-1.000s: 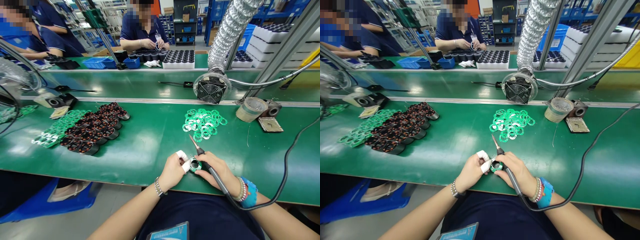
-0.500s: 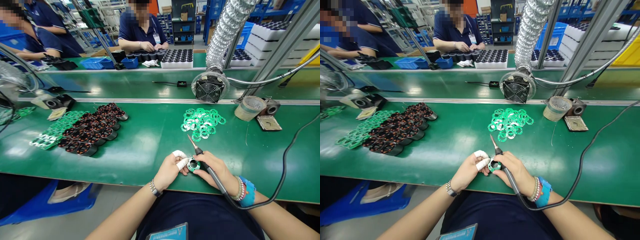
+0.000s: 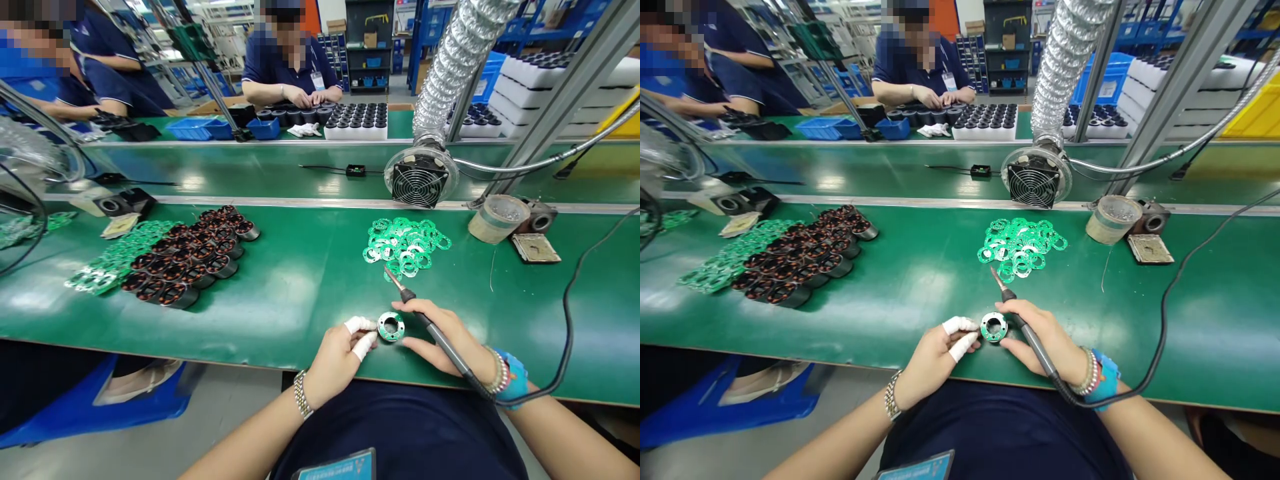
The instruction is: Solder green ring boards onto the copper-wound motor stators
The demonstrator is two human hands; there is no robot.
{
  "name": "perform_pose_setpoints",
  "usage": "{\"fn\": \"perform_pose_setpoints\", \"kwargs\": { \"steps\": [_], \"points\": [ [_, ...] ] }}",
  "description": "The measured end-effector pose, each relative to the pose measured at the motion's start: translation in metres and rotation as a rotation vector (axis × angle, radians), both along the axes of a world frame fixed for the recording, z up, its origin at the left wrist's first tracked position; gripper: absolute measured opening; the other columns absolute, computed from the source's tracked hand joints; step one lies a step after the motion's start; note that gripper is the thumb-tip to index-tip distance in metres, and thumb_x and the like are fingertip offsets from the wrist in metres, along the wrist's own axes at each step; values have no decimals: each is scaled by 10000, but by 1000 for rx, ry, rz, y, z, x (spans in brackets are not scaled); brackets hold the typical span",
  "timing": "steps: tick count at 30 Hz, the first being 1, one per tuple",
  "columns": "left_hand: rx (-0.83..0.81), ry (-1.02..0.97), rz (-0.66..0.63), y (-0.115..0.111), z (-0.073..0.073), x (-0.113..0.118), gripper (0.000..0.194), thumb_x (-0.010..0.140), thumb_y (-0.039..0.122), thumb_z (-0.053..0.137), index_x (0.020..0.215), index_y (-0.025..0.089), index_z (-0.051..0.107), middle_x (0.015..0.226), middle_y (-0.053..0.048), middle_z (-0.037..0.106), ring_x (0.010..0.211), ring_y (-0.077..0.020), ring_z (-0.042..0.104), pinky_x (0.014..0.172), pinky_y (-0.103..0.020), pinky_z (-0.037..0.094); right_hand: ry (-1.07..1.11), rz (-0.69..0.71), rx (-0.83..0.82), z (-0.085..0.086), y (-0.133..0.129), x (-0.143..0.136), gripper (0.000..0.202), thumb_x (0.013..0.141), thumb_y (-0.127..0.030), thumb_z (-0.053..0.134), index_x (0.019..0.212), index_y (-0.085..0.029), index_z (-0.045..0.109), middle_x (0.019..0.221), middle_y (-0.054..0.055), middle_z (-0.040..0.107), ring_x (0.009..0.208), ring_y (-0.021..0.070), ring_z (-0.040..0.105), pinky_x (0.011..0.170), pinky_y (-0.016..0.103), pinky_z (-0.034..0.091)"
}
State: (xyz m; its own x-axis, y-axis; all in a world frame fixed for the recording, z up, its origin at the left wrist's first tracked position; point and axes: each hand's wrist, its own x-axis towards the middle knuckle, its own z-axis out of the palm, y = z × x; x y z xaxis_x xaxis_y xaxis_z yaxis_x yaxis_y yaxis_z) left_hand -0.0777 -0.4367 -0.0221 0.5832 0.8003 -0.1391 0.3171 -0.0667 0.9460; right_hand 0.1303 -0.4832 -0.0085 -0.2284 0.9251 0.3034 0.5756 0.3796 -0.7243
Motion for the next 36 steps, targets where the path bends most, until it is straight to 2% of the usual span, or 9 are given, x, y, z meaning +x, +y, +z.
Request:
{"fn": "perform_pose_setpoints", "kwargs": {
  "steps": [6, 8, 11, 13, 20, 25, 27, 32, 36],
  "points": [
    [532, 185, -55, 4, -1, 0, 163, 840, 196, 457, 873, 167, 614, 831, -75, 650, 743, -176, 603, 704, -314, 497, -29, -8, 66, -8, 0, -9, 347, 806, -246, 605, 1133, -203, 498, 981, 80, 611, 887, 184, 612, 772, 312, 523],
    [386, 183, -62, 8, -1, 4, 178, 838, 213, 432, 779, 158, 591, 711, -52, 615, 630, -154, 582, 610, -281, 493, -25, -5, 62, -9, 1, -11, 311, 818, -233, 589, 1115, -204, 502, 964, 74, 607, 865, 179, 606, 758, 306, 519],
    [-177, 49, -61, 12, 0, 8, 226, 837, 277, 407, 677, 155, 511, 585, -7, 542, 459, -109, 525, 420, -207, 432, -30, -15, 54, -9, 1, -12, 303, 821, -226, 585, 1109, -206, 497, 965, 74, 606, 867, 181, 599, 756, 304, 512],
    [-386, -21, -60, 14, 0, 8, 242, 837, 324, 427, 688, 150, 505, 587, -2, 541, 447, -101, 528, 394, -189, 417, -30, -18, 50, -9, 0, -12, 296, 821, -224, 584, 1103, -204, 495, 965, 74, 606, 868, 181, 596, 754, 302, 508],
    [363, 66, -160, 23, -3, -8, 127, 818, 210, 528, 872, 181, 640, 856, -52, 666, 776, -155, 608, 735, -281, 482, 1, -28, 41, -8, 0, -12, 313, 807, -220, 603, 1103, -209, 502, 959, 70, 612, 859, 181, 599, 754, 308, 511],
    [492, 75, -162, 23, -7, 0, 148, 819, 188, 478, 748, 155, 604, 745, -49, 623, 662, -138, 560, 630, -255, 450, -4, -35, 55, -11, -1, -12, 301, 809, -230, 602, 1093, -199, 507, 959, 76, 614, 874, 186, 602, 770, 310, 509],
    [369, 90, -85, 19, -8, 7, 133, 787, 196, 488, 676, 154, 548, 653, -27, 579, 577, -123, 525, 565, -242, 431, -9, -38, 70, -12, -1, -13, 301, 814, -232, 596, 1098, -199, 503, 962, 75, 612, 863, 183, 596, 756, 309, 508],
    [-409, -79, 8, 16, -4, 11, 207, 804, 325, 495, 697, 148, 490, 576, 7, 553, 475, -97, 533, 468, -211, 437, -14, -43, 84, -13, -3, -14, 297, 824, -216, 581, 1107, -202, 490, 958, 70, 610, 848, 184, 575, 737, 311, 498],
    [-435, -165, -26, 22, -3, 2, 267, 731, 341, 638, 867, 123, 565, 685, -18, 615, 587, -105, 591, 566, -219, 485, 9, -33, 83, -13, -3, -15, 300, 816, -215, 596, 1097, -211, 493, 959, 62, 610, 833, 177, 573, 736, 301, 490]
  ]
}}
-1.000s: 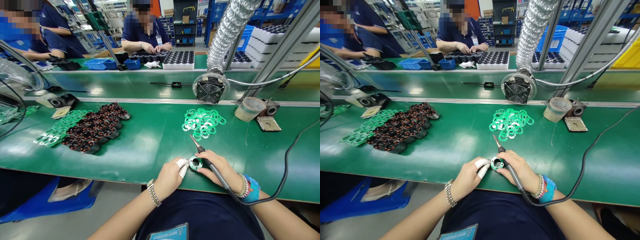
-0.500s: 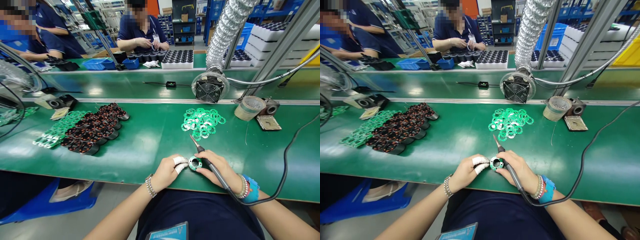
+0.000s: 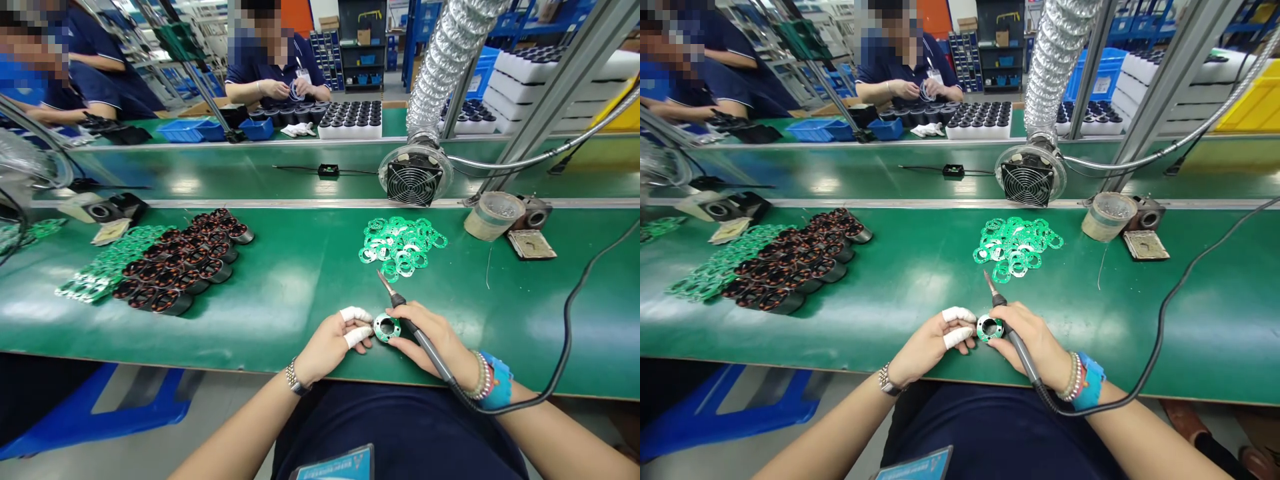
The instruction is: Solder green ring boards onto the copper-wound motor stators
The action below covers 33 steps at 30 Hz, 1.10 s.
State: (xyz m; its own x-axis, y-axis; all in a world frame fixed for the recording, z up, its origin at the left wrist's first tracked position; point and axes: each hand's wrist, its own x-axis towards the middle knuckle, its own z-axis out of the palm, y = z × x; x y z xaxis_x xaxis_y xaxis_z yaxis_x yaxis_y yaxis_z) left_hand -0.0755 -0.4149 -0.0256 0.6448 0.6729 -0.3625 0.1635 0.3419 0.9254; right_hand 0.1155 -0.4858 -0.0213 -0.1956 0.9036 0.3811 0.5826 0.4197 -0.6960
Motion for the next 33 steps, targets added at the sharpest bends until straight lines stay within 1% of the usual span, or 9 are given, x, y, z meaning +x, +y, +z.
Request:
{"fn": "perform_pose_setpoints", "kwargs": {
  "steps": [6, 12, 15, 21, 23, 24, 26, 29, 33],
  "points": [
    [56, -30, -22, 10, -4, 0, 242, 697, 320, 673, 819, 121, 608, 660, -18, 631, 575, -111, 597, 575, -234, 494, 13, -8, 3, 0, 1, 0, 311, 807, -211, 607, 1097, -196, 496, 953, 63, 611, 848, 172, 582, 749, 290, 488],
    [116, -13, -71, 13, 0, 2, 163, 678, 270, 663, 729, 128, 602, 650, -8, 614, 563, -101, 572, 565, -226, 481, 11, -5, 1, 1, 1, 1, 309, 809, -205, 603, 1100, -192, 498, 946, 66, 607, 835, 171, 582, 735, 291, 490],
    [153, 35, 24, 6, 1, 8, 134, 654, 233, 659, 685, 137, 571, 627, 10, 582, 541, -95, 546, 540, -215, 464, 9, -5, 0, 1, 0, 1, 308, 810, -211, 604, 1098, -191, 497, 947, 67, 604, 838, 174, 578, 738, 296, 488],
    [235, 106, 360, -19, -5, 27, 135, 689, 212, 618, 645, 155, 504, 579, 24, 553, 538, -101, 545, 539, -210, 456, 8, -21, 31, -1, -1, -3, 312, 810, -172, 593, 1106, -197, 497, 943, 64, 604, 834, 181, 559, 732, 306, 484],
    [370, 146, 404, -29, -8, 25, 103, 750, 235, 587, 708, 149, 546, 657, -9, 600, 605, -124, 582, 591, -236, 486, 1, -31, 36, -1, -2, -4, 318, 811, -161, 586, 1113, -198, 494, 951, 66, 601, 839, 186, 553, 740, 315, 483],
    [461, 166, 384, -33, -9, 22, 93, 788, 235, 555, 765, 147, 575, 716, -29, 624, 654, -136, 600, 631, -251, 500, -2, -34, 36, -1, -3, -5, 320, 812, -157, 583, 1116, -199, 493, 951, 66, 599, 838, 187, 550, 741, 317, 483],
    [685, 197, 277, -39, -11, 12, 149, 848, 195, 478, 912, 154, 607, 854, -63, 649, 773, -156, 618, 721, -279, 511, -2, -34, 36, -2, -4, -5, 322, 814, -153, 580, 1120, -202, 492, 950, 64, 597, 838, 187, 547, 744, 320, 483],
    [1078, 260, 93, -43, -13, -1, 306, 860, 91, 395, 1114, 143, 557, 1013, -107, 630, 928, -187, 593, 814, -314, 504, 1, -29, 34, -2, -4, -5, 321, 816, -156, 578, 1122, -207, 493, 940, 58, 599, 829, 185, 545, 737, 320, 485],
    [1457, 441, 19, -44, -14, -6, 392, 827, 29, 365, 1190, 88, 499, 1010, -135, 629, 933, -233, 576, 768, -348, 528, 6, -35, 46, -2, -3, -6, 314, 816, -158, 579, 1116, -201, 496, 945, 60, 601, 843, 186, 547, 750, 323, 489]
  ]
}}
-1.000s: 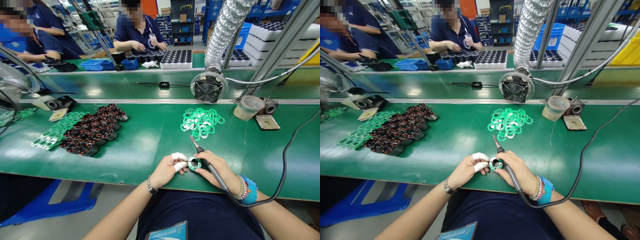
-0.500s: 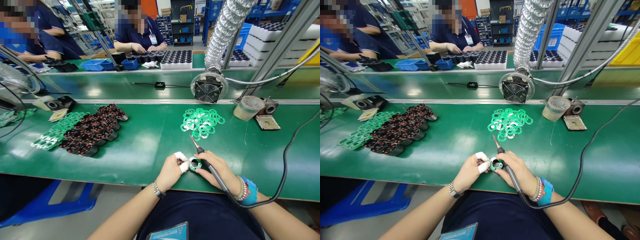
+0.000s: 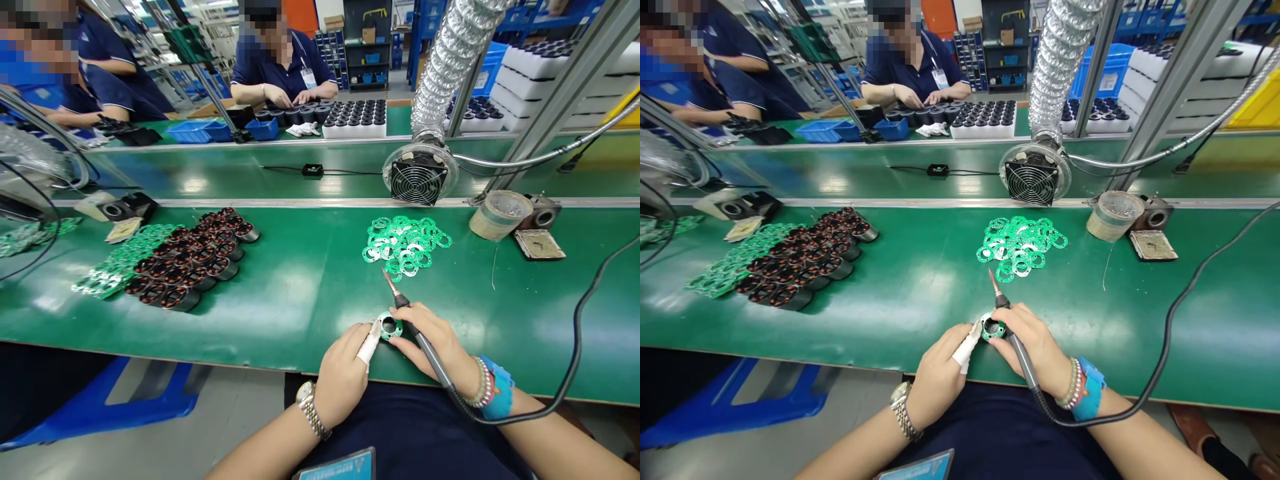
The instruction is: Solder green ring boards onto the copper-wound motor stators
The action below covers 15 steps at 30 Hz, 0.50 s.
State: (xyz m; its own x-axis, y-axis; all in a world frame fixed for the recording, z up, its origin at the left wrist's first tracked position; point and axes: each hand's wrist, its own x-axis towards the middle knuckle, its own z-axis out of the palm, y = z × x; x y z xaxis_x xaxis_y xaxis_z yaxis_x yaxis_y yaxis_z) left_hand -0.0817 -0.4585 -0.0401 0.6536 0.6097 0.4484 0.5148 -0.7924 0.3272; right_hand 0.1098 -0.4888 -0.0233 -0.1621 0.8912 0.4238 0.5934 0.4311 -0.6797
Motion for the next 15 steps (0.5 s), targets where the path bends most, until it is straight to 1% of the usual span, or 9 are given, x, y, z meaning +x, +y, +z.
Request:
{"fn": "perform_pose_setpoints", "kwargs": {
  "steps": [3, 6, 9, 11, 13, 15],
  "points": [
    [151, 105, 21, 1, 4, 1, 408, 808, 11, 352, 1177, 87, 507, 1013, -131, 636, 937, -255, 574, 713, -353, 539, -2, 1, 12, 1, 0, 0, 320, 811, -151, 581, 1117, -197, 497, 933, 58, 603, 835, 182, 552, 741, 317, 494],
    [150, 194, -8, 5, 12, 3, 431, 778, 6, 365, 1176, 85, 507, 1041, -130, 634, 942, -267, 573, 695, -368, 546, -15, 0, 16, 1, 0, 1, 313, 814, -158, 574, 1115, -198, 498, 933, 60, 608, 828, 183, 561, 734, 317, 500],
    [45, 255, -45, 12, 20, 3, 441, 750, 9, 387, 1160, 98, 521, 1052, -127, 634, 924, -271, 579, 688, -391, 551, -18, -4, 4, 1, 0, 1, 306, 817, -166, 571, 1113, -202, 501, 948, 67, 612, 842, 191, 569, 746, 327, 504],
    [-55, 252, -67, 18, 23, 2, 433, 753, 17, 397, 1151, 122, 531, 1049, -116, 637, 916, -261, 585, 704, -393, 550, -16, -3, -2, 1, 0, 1, 303, 821, -172, 568, 1115, -203, 500, 964, 73, 613, 859, 197, 571, 762, 338, 504],
    [-159, 188, -95, 23, 25, 0, 410, 786, 40, 406, 1159, 159, 529, 1056, -97, 639, 928, -237, 592, 753, -378, 541, -14, -2, -1, 1, 1, 1, 299, 825, -181, 566, 1115, -206, 501, 962, 72, 613, 859, 196, 571, 762, 338, 505],
    [-248, 80, -107, 26, 25, -4, 363, 831, 88, 428, 1166, 186, 525, 1058, -82, 640, 934, -206, 599, 795, -345, 527, -14, -4, -2, 1, 1, 1, 296, 826, -188, 569, 1114, -207, 503, 946, 66, 612, 850, 190, 571, 751, 328, 505]
  ]
}}
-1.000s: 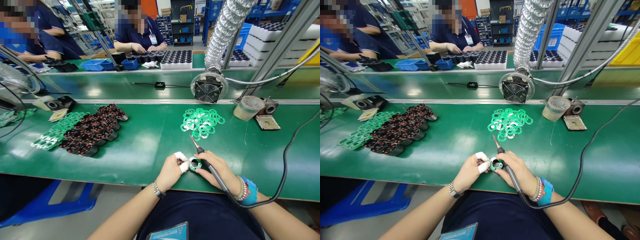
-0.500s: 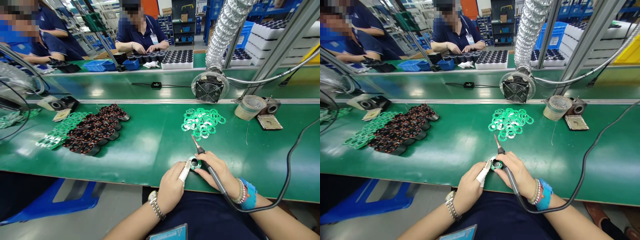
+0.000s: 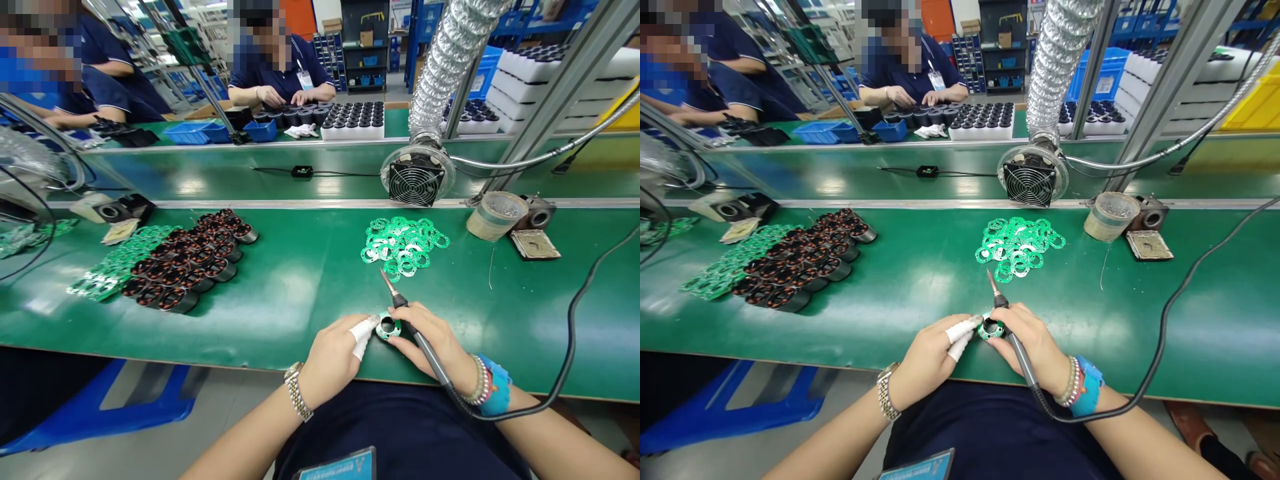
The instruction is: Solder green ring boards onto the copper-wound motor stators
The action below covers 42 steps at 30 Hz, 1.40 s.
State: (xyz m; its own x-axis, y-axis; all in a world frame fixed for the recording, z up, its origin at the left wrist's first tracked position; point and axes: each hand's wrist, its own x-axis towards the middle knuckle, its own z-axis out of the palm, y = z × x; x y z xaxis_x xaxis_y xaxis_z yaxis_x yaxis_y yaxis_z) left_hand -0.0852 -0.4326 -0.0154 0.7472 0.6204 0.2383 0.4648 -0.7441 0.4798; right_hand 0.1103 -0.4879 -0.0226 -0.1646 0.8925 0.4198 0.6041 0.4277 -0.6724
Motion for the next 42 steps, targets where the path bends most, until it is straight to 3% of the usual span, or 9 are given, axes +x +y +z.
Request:
{"fn": "perform_pose_setpoints", "kwargs": {
  "steps": [4, 11, 20, 30, 33, 38, 42],
  "points": [
    [-51, -79, -38, 4, -2, -2, 245, 858, 176, 481, 1075, 203, 589, 997, -70, 657, 868, -180, 619, 752, -299, 518, 5, 4, 3, -1, 0, 0, 313, 818, -171, 578, 1119, -202, 500, 930, 58, 605, 834, 182, 560, 735, 315, 500],
    [24, -62, -158, 16, -1, 2, 192, 865, 178, 460, 923, 192, 642, 913, -64, 675, 812, -159, 629, 716, -259, 499, 4, 10, 14, -1, -1, 1, 308, 817, -173, 581, 1111, -203, 497, 948, 63, 607, 838, 186, 560, 733, 324, 502],
    [108, 8, -231, 23, 5, 2, 230, 885, 202, 410, 897, 191, 639, 880, -66, 674, 730, -151, 608, 657, -247, 471, -6, 6, -1, -1, 0, 2, 280, 829, -205, 567, 1101, -205, 502, 945, 71, 612, 839, 190, 576, 728, 325, 507],
    [36, 89, -340, 35, 9, 4, 231, 895, 235, 402, 881, 211, 631, 885, -50, 637, 741, -141, 585, 667, -228, 447, -20, 4, -3, 0, 0, 1, 281, 830, -205, 569, 1100, -211, 494, 958, 73, 614, 836, 194, 578, 729, 331, 506],
    [-80, 129, -309, 35, 11, 6, 178, 888, 255, 429, 881, 197, 597, 881, -46, 608, 736, -148, 571, 663, -243, 444, -18, 5, -4, 0, 0, 2, 283, 830, -208, 571, 1102, -209, 494, 967, 75, 617, 841, 192, 581, 739, 332, 506],
    [-369, 20, -112, 20, 10, 11, 110, 855, 211, 445, 787, 174, 523, 813, -35, 542, 673, -138, 529, 620, -255, 446, -19, -8, 6, 1, 0, 1, 270, 829, -209, 565, 1093, -206, 508, 949, 74, 629, 829, 190, 592, 737, 328, 513],
    [-746, -184, 103, 3, -1, 17, 155, 854, 265, 439, 727, 177, 442, 674, -3, 524, 569, -118, 539, 543, -239, 452, -14, -6, 6, 0, 0, 1, 274, 826, -204, 567, 1093, -205, 510, 949, 74, 627, 826, 192, 589, 728, 327, 511]
  ]
}}
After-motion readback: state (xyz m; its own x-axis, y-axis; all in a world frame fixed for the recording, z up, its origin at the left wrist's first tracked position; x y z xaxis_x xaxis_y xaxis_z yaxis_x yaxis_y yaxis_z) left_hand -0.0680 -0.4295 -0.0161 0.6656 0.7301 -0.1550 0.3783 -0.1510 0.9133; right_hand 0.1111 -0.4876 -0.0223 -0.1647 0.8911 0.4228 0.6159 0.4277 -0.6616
